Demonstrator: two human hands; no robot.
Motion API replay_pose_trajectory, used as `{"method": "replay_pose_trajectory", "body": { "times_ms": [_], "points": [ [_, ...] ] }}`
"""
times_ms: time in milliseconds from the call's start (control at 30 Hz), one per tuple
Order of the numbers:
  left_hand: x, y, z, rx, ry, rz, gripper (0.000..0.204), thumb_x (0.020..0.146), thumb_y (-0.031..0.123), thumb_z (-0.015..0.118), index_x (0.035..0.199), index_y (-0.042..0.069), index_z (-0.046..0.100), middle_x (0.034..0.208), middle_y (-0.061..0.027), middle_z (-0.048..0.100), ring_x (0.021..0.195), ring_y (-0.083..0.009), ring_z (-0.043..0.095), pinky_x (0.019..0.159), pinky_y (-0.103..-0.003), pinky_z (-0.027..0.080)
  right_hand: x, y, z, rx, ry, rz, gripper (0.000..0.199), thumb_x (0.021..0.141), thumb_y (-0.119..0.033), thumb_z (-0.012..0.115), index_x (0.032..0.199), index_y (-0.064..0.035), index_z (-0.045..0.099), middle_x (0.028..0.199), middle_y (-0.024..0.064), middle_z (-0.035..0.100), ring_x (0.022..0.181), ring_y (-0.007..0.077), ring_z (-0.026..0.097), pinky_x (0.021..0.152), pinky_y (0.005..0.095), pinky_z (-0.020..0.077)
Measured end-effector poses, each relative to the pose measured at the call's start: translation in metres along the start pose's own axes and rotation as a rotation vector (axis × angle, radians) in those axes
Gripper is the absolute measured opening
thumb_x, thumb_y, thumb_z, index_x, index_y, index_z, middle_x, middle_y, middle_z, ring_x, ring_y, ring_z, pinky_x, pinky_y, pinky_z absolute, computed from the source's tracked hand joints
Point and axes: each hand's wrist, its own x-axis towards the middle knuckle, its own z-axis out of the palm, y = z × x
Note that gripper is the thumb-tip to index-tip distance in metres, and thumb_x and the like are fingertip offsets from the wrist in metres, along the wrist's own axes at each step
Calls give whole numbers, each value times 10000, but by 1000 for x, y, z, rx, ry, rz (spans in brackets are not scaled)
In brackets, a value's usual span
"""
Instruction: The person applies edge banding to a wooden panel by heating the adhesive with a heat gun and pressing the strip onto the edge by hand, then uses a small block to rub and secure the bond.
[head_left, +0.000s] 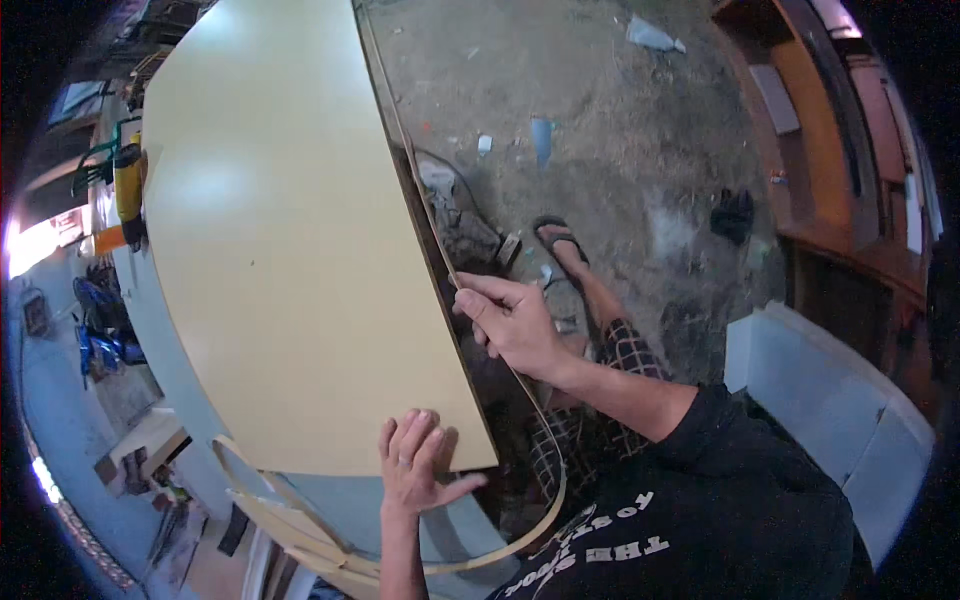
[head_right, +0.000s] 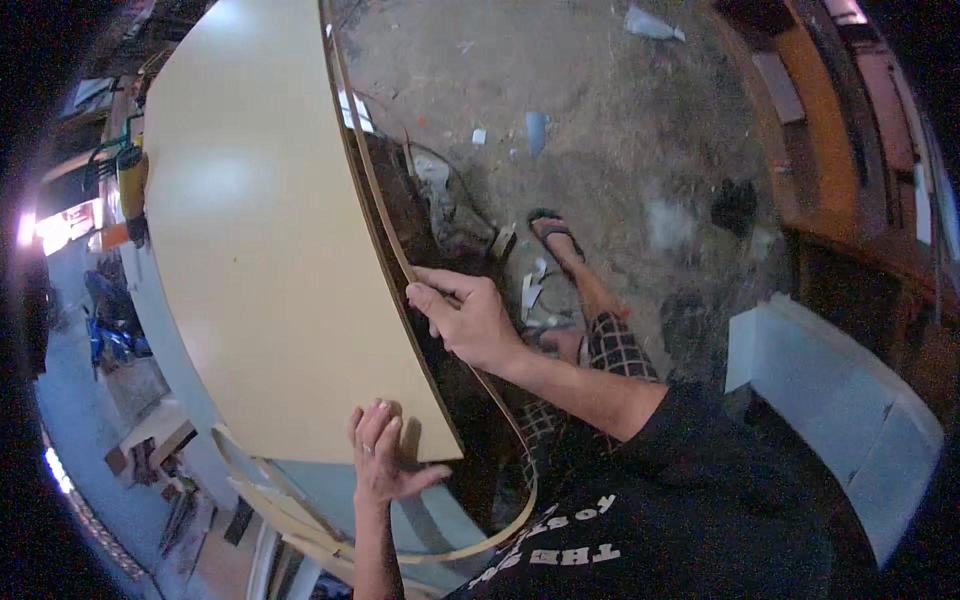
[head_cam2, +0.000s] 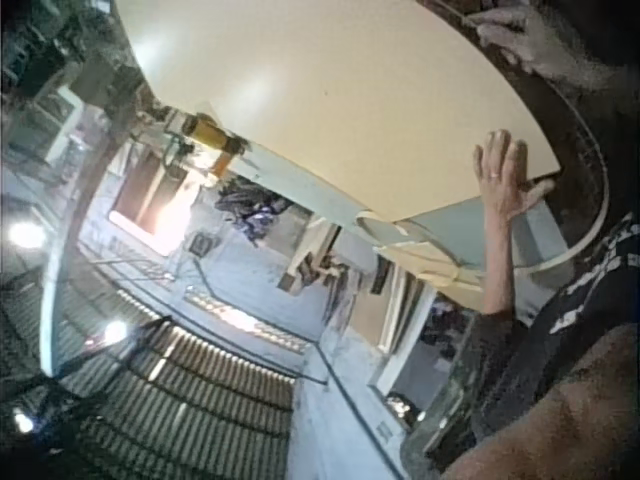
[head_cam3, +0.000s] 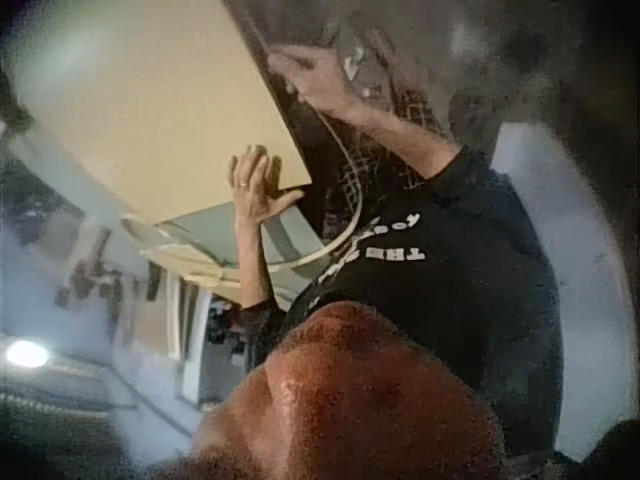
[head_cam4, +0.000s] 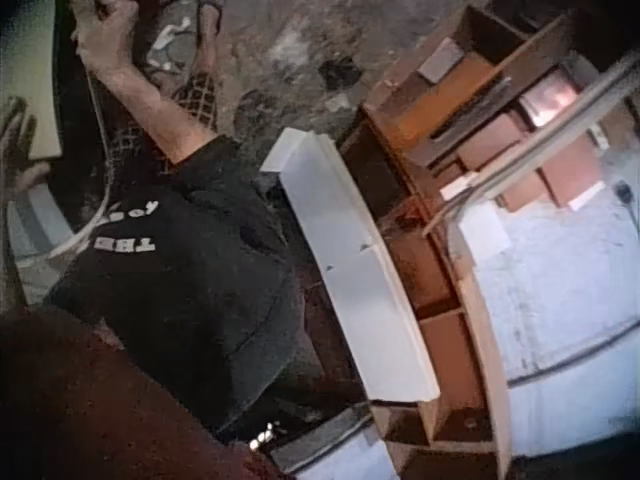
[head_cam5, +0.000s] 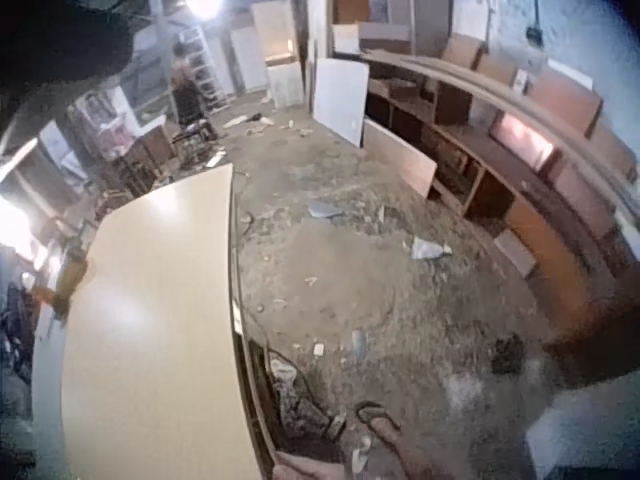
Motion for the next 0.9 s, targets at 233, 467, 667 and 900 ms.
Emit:
{"method": "replay_pose_trajectory", "body": {
  "times_ms": [233, 467, 667, 900],
  "points": [
    [-9, -4, 19, 50, 32, 9, 965, 621, 593, 820, 1345, 88, 431, 1359, -125, 504, 1290, -305, 472, 1128, -500, 267, -71, 36, -8, -14, -40, 103, 354, 944, -206, 632, 1232, 0, 625, 769, -9, 638, 575, 25, 526, 464, 190, 438],
    [-2, -1, 16, 52, 65, 30, 1084, 577, 558, 866, 1415, 88, 364, 1373, -129, 509, 1298, -307, 468, 1128, -516, 265, -94, 46, -9, 1, -9, 74, 379, 951, -204, 616, 1244, 36, 597, 816, 18, 654, 626, 46, 568, 489, 205, 483],
    [-1, 2, 15, 55, 96, 40, 987, 591, 576, 842, 1347, 91, 432, 1338, -97, 524, 1283, -281, 484, 1135, -477, 267, -92, 57, -10, -10, -45, 0, 402, 969, -261, 585, 1231, 44, 602, 888, 80, 680, 661, 94, 625, 514, 234, 517],
    [30, 8, -13, -290, 127, -34, 579, 723, 364, 811, 1165, 52, 605, 1147, -109, 647, 1122, -276, 597, 995, -434, 418, -90, 60, -17, -28, -73, -45, 421, 984, -297, 559, 1223, 46, 607, 906, 82, 671, 676, 96, 619, 520, 240, 527]
  ]
}}
